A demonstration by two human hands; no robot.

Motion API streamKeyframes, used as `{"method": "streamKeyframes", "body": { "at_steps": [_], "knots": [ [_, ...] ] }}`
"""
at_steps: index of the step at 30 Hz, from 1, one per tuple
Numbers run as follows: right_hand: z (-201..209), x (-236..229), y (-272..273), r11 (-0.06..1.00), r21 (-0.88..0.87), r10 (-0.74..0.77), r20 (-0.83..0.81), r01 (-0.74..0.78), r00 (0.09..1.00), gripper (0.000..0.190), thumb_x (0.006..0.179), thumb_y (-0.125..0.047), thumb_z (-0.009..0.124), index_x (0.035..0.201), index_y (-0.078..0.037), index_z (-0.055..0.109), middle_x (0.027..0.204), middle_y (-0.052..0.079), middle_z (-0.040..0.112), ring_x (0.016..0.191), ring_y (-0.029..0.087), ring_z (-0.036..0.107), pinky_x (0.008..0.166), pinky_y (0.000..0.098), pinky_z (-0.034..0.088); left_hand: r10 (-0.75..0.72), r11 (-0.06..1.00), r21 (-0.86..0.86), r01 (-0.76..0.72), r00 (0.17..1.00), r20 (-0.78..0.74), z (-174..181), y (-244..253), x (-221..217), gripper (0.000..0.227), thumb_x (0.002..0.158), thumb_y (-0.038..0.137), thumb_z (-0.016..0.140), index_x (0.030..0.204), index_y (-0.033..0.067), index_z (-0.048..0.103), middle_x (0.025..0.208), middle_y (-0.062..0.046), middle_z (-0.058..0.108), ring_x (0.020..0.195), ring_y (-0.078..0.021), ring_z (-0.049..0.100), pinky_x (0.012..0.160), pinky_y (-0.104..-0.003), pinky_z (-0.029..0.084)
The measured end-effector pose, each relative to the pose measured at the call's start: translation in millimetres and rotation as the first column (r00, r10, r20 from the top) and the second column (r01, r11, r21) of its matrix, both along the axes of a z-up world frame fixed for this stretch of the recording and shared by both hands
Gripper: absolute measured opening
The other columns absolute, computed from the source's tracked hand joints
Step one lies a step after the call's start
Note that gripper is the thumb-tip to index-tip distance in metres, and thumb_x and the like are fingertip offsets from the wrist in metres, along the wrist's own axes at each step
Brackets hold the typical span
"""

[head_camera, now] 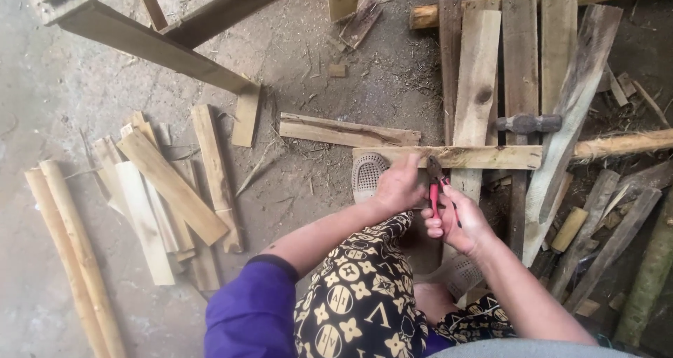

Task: The person kneels on the ground and dismantles a wooden chair, using pliers to pull nails out of the wooden slats and a hammer to work the pieces apart. They remove slats one at a time, set the freed boards aside, and later lift the chair to work on its seat and legs.

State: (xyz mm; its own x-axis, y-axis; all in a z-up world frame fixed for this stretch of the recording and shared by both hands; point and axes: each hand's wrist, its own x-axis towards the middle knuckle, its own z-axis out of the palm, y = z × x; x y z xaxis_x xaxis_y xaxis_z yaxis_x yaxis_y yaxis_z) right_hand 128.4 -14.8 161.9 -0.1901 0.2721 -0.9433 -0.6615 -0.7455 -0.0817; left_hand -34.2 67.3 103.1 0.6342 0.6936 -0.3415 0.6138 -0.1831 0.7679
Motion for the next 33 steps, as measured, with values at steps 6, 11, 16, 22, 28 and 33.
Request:
{"method": "streamKeyframes", "body": {
  "at_steps": [6, 11, 16, 22, 28, 33],
  "knots": [
    [29, 0, 22, 0.975, -0.09, 0.215, 0.151, -0.203, 0.965, 0.045, 0.105, -0.048, 0.04, 0.126, -0.008, 0.044, 0.084, 0.013, 0.051, 0.057, 0.019, 0.045, 0.045, 0.0325, 0.034, -0.458, 0.804, 0.521, 0.287, 0.857, 0.236, -36, 8, 32, 0.054, 0.077, 0.004, 0.067, 0.13, 0.0083, 0.058, 0.117, -0.01, 0.065, 0.121, -0.03, 0.058, 0.099, -0.039, 0.047],
    [4, 12, 10, 0.926, -0.17, 0.374, 0.294, -0.337, 0.88, 0.052, 0.104, -0.048, 0.046, 0.134, -0.007, 0.039, 0.084, 0.019, 0.053, 0.053, 0.023, 0.048, 0.039, 0.0367, 0.036, -0.324, 0.832, 0.531, 0.161, 0.918, 0.229, -67, -13, 35, 0.067, 0.081, 0.008, 0.067, 0.144, 0.012, 0.047, 0.12, -0.009, 0.064, 0.121, -0.0268, 0.059, 0.1, -0.038, 0.046],
    [-39, 38, -20, 0.832, -0.185, 0.544, 0.456, -0.523, 0.704, 0.054, 0.099, -0.049, 0.061, 0.125, -0.002, 0.056, 0.074, 0.024, 0.057, 0.042, 0.026, 0.052, 0.029, 0.0388, 0.036, -0.08, 0.94, 0.341, 0.022, 0.984, 0.157, -38, 7, -2, 0.108, 0.073, 0.011, 0.078, 0.163, 0.0023, 0.018, 0.131, -0.025, 0.053, 0.119, -0.0418, 0.056, 0.099, -0.049, 0.05],
    [17, 38, 21, 0.173, -0.476, 0.832, 0.54, -0.863, -0.131, 0.053, 0.094, -0.054, 0.048, 0.119, -0.012, 0.067, 0.096, 0.023, 0.076, 0.095, 0.044, 0.075, 0.078, 0.0553, 0.058, 0.041, 0.974, 0.22, -0.059, 0.996, 0.085, -31, 15, -15, 0.099, 0.071, 0.018, 0.082, 0.156, 0.0035, 0.033, 0.131, -0.019, 0.057, 0.119, -0.0381, 0.057, 0.101, -0.047, 0.051],
    [15, 44, 6, -0.227, -0.673, 0.613, 0.462, -0.704, -0.64, 0.048, 0.1, -0.057, 0.038, 0.122, -0.016, 0.049, 0.11, 0.019, 0.066, 0.101, 0.045, 0.076, 0.089, 0.0571, 0.059, -0.028, 0.961, 0.275, 0.033, 0.999, -0.022, -64, 13, -12, 0.087, 0.07, 0.022, 0.084, 0.147, 0.0102, 0.047, 0.127, -0.007, 0.058, 0.124, -0.027, 0.054, 0.103, -0.037, 0.051],
    [-3, 29, -12, 0.212, -0.467, 0.835, 0.544, -0.859, -0.09, 0.058, 0.099, -0.055, 0.046, 0.136, -0.011, 0.055, 0.113, 0.03, 0.073, 0.106, 0.051, 0.072, 0.086, 0.06, 0.056, -0.082, 0.955, 0.286, 0.082, 0.997, -0.012, -52, 24, -14, 0.076, 0.071, 0.015, 0.081, 0.141, 0.0054, 0.053, 0.119, -0.009, 0.059, 0.119, -0.0289, 0.055, 0.102, -0.037, 0.052]
  ]
}}
